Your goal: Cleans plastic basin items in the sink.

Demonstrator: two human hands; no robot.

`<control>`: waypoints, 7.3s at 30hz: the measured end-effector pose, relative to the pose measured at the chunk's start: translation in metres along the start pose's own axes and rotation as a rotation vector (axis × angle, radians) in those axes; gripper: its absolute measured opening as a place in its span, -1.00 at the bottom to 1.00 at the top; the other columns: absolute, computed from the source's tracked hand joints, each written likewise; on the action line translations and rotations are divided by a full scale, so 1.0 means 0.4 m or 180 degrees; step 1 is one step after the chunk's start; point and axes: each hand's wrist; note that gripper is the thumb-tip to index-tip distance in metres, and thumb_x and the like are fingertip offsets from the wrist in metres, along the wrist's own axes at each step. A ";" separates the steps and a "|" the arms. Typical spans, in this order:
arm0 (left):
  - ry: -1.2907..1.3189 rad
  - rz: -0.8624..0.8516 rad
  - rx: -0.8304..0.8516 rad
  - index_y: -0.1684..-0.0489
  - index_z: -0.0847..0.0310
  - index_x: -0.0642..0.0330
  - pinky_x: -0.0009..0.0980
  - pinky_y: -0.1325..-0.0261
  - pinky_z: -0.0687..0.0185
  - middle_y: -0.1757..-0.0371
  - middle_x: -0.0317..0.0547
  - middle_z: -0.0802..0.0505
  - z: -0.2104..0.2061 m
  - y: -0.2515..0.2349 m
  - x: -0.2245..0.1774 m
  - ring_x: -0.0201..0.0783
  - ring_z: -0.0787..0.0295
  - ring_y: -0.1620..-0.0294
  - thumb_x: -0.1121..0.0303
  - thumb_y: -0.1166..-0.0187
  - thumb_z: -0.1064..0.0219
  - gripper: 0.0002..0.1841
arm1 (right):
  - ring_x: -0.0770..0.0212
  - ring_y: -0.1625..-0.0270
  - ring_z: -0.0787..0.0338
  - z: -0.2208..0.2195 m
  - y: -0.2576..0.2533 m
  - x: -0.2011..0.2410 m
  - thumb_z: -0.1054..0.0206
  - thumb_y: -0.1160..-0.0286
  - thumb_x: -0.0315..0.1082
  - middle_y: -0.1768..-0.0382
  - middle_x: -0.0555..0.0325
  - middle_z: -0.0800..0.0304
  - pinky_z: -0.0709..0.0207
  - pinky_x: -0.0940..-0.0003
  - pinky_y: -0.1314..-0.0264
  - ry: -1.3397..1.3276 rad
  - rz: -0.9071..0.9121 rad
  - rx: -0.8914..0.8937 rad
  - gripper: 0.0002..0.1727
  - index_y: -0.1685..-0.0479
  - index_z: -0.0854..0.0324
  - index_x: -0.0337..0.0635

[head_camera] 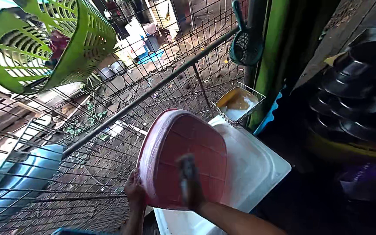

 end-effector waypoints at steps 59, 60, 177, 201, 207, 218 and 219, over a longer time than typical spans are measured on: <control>-0.0136 0.0193 0.0238 -0.05 -0.55 0.55 -0.65 0.08 -0.61 0.30 -0.25 -0.70 -0.004 0.022 -0.008 -0.69 -0.63 0.30 0.37 -0.88 0.05 -0.65 | -0.31 -0.74 -0.36 0.089 -0.027 -0.246 -0.03 -0.72 -0.38 -0.62 -0.44 -0.43 -0.05 -0.33 -0.80 0.1008 -0.0893 -0.0222 -0.45 -0.61 -0.38 -0.53; -0.0100 0.0179 0.0221 -0.07 -0.54 0.58 -0.64 0.07 -0.60 0.29 -0.23 -0.70 -0.007 0.023 -0.005 -0.69 -0.62 0.30 0.37 -0.88 0.05 -0.64 | -0.33 -0.81 -0.24 0.108 -0.053 -0.286 0.00 -0.75 -0.36 -0.69 -0.45 -0.32 0.07 -0.32 -0.85 0.1205 -0.1243 -0.0190 -0.43 -0.67 -0.31 -0.52; -0.0542 0.1077 0.1428 -0.28 -0.67 0.48 -0.08 -0.40 -0.60 -0.27 0.33 -0.79 -0.236 0.131 0.308 0.06 -0.76 -0.27 0.58 -0.66 -0.18 -0.69 | 0.29 0.09 -0.69 -0.012 -0.436 -0.269 -0.17 -0.72 -0.49 0.07 -0.13 -0.70 -0.60 0.42 -0.08 -0.0491 -0.1869 0.1885 -0.69 -0.29 -0.48 -0.56; 0.0619 0.2142 0.0916 -0.13 -0.62 0.36 -0.42 0.31 -0.46 0.32 -0.16 -0.64 -0.625 -0.041 0.262 -0.39 -0.46 0.45 0.34 -0.77 -0.19 -0.75 | -0.20 -0.06 -0.90 0.192 -0.582 0.012 -0.45 -0.49 -0.16 -0.09 -0.38 -0.86 -0.72 -0.12 -0.19 0.0503 0.0840 0.1633 -0.41 -0.29 -0.65 -0.56; 0.0703 0.2396 0.0848 -0.06 -0.56 0.40 -0.44 0.27 -0.48 0.32 -0.14 -0.62 -0.575 -0.032 0.219 -0.39 -0.48 0.43 0.48 -0.73 -0.19 -0.84 | -0.16 0.22 -0.92 0.112 -0.571 0.040 -0.40 -0.41 -0.32 0.29 -0.18 -0.92 -0.71 -0.16 0.07 0.0962 0.1027 0.1493 -0.72 0.08 -0.88 -0.34; 0.0206 0.2289 0.1128 -0.28 -0.54 0.48 -0.23 -0.12 -0.56 -0.03 0.15 -0.74 -0.609 -0.033 0.187 -0.18 -0.63 0.09 0.50 -0.76 -0.17 -0.73 | -0.11 0.26 -0.85 0.123 -0.594 0.060 -0.28 -0.38 -0.38 0.33 -0.15 -0.89 -0.62 -0.14 0.10 0.1063 0.0902 0.1861 -0.72 0.14 -0.86 -0.34; 0.0233 0.2255 0.1012 -0.19 -0.55 0.46 -0.27 -0.01 -0.57 0.09 0.06 -0.71 -0.619 -0.032 0.202 -0.23 -0.60 0.19 0.52 -0.73 -0.17 -0.78 | -0.07 0.28 -0.85 0.125 -0.596 0.046 -0.30 -0.37 -0.36 0.31 -0.14 -0.90 -0.64 -0.10 0.11 0.0910 0.0943 0.1863 -0.69 0.07 -0.86 -0.34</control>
Point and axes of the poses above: each hand's wrist, its own y-axis away from the middle knuckle, its own z-axis out of the back of the hand, x = y × z
